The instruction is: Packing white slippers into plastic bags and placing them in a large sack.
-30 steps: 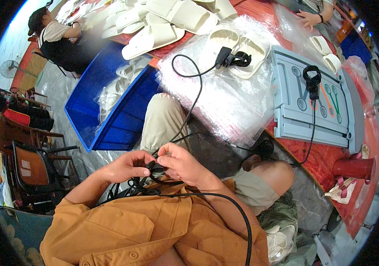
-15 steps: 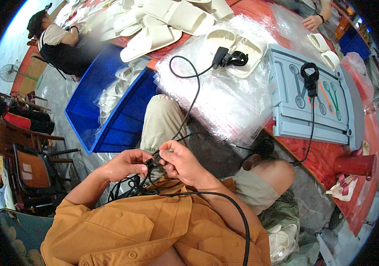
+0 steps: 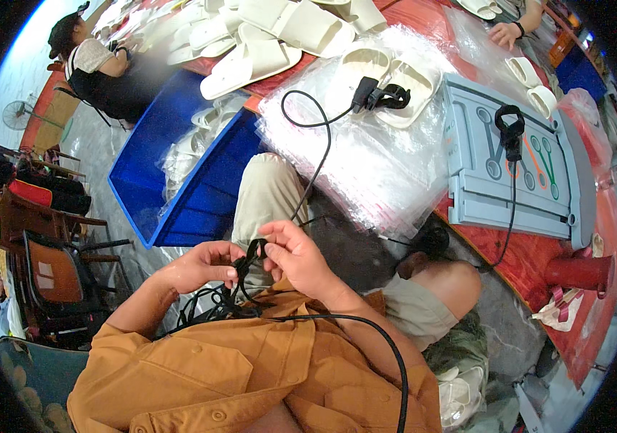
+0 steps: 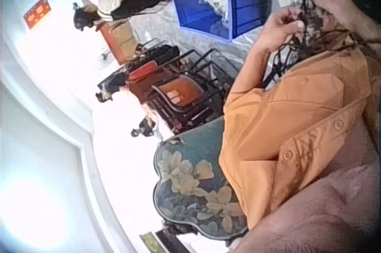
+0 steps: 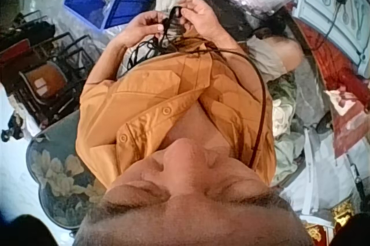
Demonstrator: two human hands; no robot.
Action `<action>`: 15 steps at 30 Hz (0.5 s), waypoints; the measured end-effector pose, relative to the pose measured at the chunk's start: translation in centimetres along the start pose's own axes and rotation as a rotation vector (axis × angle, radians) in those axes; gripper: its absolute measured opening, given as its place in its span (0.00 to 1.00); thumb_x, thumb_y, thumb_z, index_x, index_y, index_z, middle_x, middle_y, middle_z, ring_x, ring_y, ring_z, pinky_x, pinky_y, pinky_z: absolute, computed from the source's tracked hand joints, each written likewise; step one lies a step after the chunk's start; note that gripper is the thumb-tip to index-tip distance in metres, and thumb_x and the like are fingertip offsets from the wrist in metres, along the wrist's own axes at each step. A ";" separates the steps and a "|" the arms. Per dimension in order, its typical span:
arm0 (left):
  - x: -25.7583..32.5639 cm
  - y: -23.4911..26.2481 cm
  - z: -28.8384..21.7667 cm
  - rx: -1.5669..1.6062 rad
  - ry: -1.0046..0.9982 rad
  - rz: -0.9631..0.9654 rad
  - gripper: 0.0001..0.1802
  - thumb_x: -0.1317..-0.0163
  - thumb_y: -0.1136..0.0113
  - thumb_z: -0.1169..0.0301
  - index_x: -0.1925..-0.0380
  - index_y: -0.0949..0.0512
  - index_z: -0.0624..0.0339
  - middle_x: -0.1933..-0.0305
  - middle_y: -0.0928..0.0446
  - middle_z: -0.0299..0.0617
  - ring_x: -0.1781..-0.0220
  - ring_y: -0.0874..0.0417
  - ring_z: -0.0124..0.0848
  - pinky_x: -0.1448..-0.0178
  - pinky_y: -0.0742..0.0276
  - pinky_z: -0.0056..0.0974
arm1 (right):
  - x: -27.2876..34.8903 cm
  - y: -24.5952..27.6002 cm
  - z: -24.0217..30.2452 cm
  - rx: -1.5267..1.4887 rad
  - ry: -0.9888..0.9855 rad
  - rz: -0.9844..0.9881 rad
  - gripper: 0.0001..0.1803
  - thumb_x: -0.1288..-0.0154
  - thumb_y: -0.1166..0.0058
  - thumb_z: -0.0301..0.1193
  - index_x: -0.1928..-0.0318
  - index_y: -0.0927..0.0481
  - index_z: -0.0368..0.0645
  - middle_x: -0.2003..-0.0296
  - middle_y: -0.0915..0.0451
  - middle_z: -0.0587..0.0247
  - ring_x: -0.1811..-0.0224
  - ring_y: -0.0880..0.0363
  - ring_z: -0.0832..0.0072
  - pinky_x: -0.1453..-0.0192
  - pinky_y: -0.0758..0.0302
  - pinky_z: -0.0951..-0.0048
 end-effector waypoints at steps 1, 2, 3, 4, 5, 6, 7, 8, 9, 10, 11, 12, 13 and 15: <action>0.1 -0.2 -0.4 -0.027 -0.024 0.005 0.15 0.33 0.39 0.73 0.48 0.25 0.63 0.58 0.22 0.35 0.59 0.21 0.23 0.54 0.22 0.32 | 0.1 -0.3 0.1 0.052 -0.028 0.011 0.16 0.27 0.53 0.24 0.40 0.32 0.39 0.60 0.24 0.65 0.66 0.24 0.80 0.67 0.27 0.80; 0.2 -0.5 -0.8 -0.054 -0.048 0.012 0.15 0.33 0.39 0.74 0.48 0.25 0.64 0.58 0.22 0.35 0.59 0.21 0.23 0.54 0.22 0.32 | 0.1 -0.3 0.1 0.052 -0.027 0.013 0.16 0.27 0.53 0.24 0.40 0.32 0.39 0.60 0.24 0.65 0.66 0.24 0.80 0.67 0.27 0.80; 0.2 -0.6 -1.4 -0.059 -0.039 0.003 0.16 0.35 0.37 0.76 0.48 0.25 0.65 0.58 0.22 0.35 0.59 0.22 0.23 0.53 0.23 0.32 | 0.2 0.0 -0.3 0.058 -0.056 -0.023 0.17 0.27 0.52 0.25 0.40 0.32 0.40 0.58 0.24 0.64 0.66 0.23 0.79 0.65 0.26 0.79; 0.2 -0.5 -1.6 -0.060 -0.039 0.002 0.16 0.35 0.37 0.76 0.48 0.25 0.65 0.58 0.22 0.35 0.59 0.22 0.23 0.53 0.23 0.32 | 0.3 0.2 -0.7 0.063 -0.085 -0.060 0.18 0.26 0.51 0.27 0.39 0.32 0.41 0.56 0.23 0.63 0.65 0.23 0.78 0.64 0.24 0.77; 0.3 -0.4 -1.9 -0.109 -0.048 0.005 0.18 0.36 0.36 0.77 0.47 0.25 0.65 0.57 0.21 0.35 0.57 0.21 0.23 0.51 0.23 0.33 | 0.4 0.4 -1.4 0.063 -0.083 -0.059 0.18 0.26 0.51 0.27 0.39 0.32 0.41 0.56 0.23 0.63 0.65 0.23 0.78 0.64 0.24 0.77; 0.3 -0.5 -2.2 -0.160 -0.059 0.009 0.19 0.37 0.36 0.78 0.46 0.26 0.65 0.57 0.21 0.36 0.56 0.21 0.24 0.50 0.23 0.34 | 0.4 -0.2 -2.3 0.064 -0.057 0.043 0.21 0.28 0.48 0.28 0.38 0.33 0.41 0.57 0.23 0.64 0.63 0.22 0.78 0.62 0.24 0.77; 0.2 -0.7 -2.3 -0.163 -0.059 0.011 0.19 0.37 0.36 0.78 0.46 0.26 0.65 0.57 0.21 0.36 0.56 0.21 0.24 0.50 0.23 0.34 | 0.5 -0.9 -2.9 0.065 -0.031 0.145 0.23 0.29 0.44 0.30 0.37 0.33 0.42 0.57 0.22 0.65 0.61 0.22 0.79 0.60 0.24 0.77; 0.1 -0.6 -2.4 -0.169 -0.108 -0.009 0.19 0.37 0.35 0.78 0.46 0.25 0.65 0.57 0.21 0.35 0.55 0.21 0.23 0.49 0.24 0.33 | 0.4 -1.6 -2.8 0.065 -0.033 0.148 0.23 0.29 0.44 0.30 0.37 0.33 0.42 0.57 0.22 0.65 0.61 0.22 0.79 0.60 0.24 0.77; 0.1 -0.5 -2.7 -0.177 -0.157 -0.026 0.19 0.38 0.35 0.78 0.46 0.25 0.65 0.57 0.22 0.34 0.54 0.22 0.22 0.48 0.25 0.32 | 0.6 -3.0 -2.4 0.168 -0.022 0.183 0.23 0.31 0.41 0.30 0.39 0.30 0.41 0.58 0.21 0.66 0.61 0.22 0.80 0.58 0.24 0.77; 0.1 -0.5 -2.7 -0.178 -0.157 -0.026 0.19 0.38 0.35 0.78 0.46 0.25 0.65 0.57 0.22 0.34 0.54 0.22 0.22 0.48 0.25 0.32 | 0.7 -3.8 -2.1 0.271 -0.010 0.218 0.23 0.34 0.37 0.30 0.41 0.27 0.40 0.60 0.19 0.68 0.60 0.22 0.82 0.57 0.25 0.77; 0.3 -0.2 -3.4 -0.325 -0.216 -0.096 0.18 0.38 0.34 0.77 0.48 0.24 0.64 0.58 0.22 0.33 0.56 0.23 0.21 0.51 0.25 0.30 | 0.4 -3.3 -1.8 0.460 0.015 0.177 0.17 0.37 0.34 0.30 0.49 0.21 0.38 0.62 0.18 0.70 0.59 0.23 0.84 0.56 0.25 0.77; 0.5 0.1 -4.0 -0.472 -0.276 -0.167 0.17 0.37 0.33 0.75 0.50 0.23 0.64 0.58 0.22 0.32 0.59 0.24 0.20 0.53 0.26 0.29 | 0.5 -3.4 -1.8 0.459 0.015 0.177 0.17 0.37 0.34 0.30 0.49 0.21 0.38 0.62 0.18 0.70 0.59 0.23 0.84 0.56 0.25 0.77; 0.5 0.0 -4.1 -0.473 -0.276 -0.167 0.17 0.37 0.33 0.75 0.50 0.23 0.64 0.58 0.22 0.32 0.59 0.24 0.20 0.53 0.26 0.29 | 0.5 -3.2 -2.0 0.445 -0.022 0.143 0.15 0.37 0.34 0.29 0.52 0.20 0.37 0.63 0.18 0.71 0.59 0.23 0.85 0.55 0.25 0.78; 0.3 0.1 -3.2 -0.183 -0.142 -0.108 0.16 0.39 0.32 0.75 0.51 0.22 0.62 0.60 0.22 0.31 0.59 0.24 0.20 0.54 0.26 0.29 | 0.4 -3.2 -2.3 0.432 -0.057 0.111 0.13 0.37 0.34 0.28 0.55 0.18 0.37 0.63 0.18 0.72 0.59 0.23 0.85 0.54 0.26 0.78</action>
Point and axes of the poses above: each hand's wrist, its own x-axis away from the middle knuckle, its own y-axis out of the back of the hand, z = x × y, the point moved 8 cm from there along -x, towards the middle knuckle
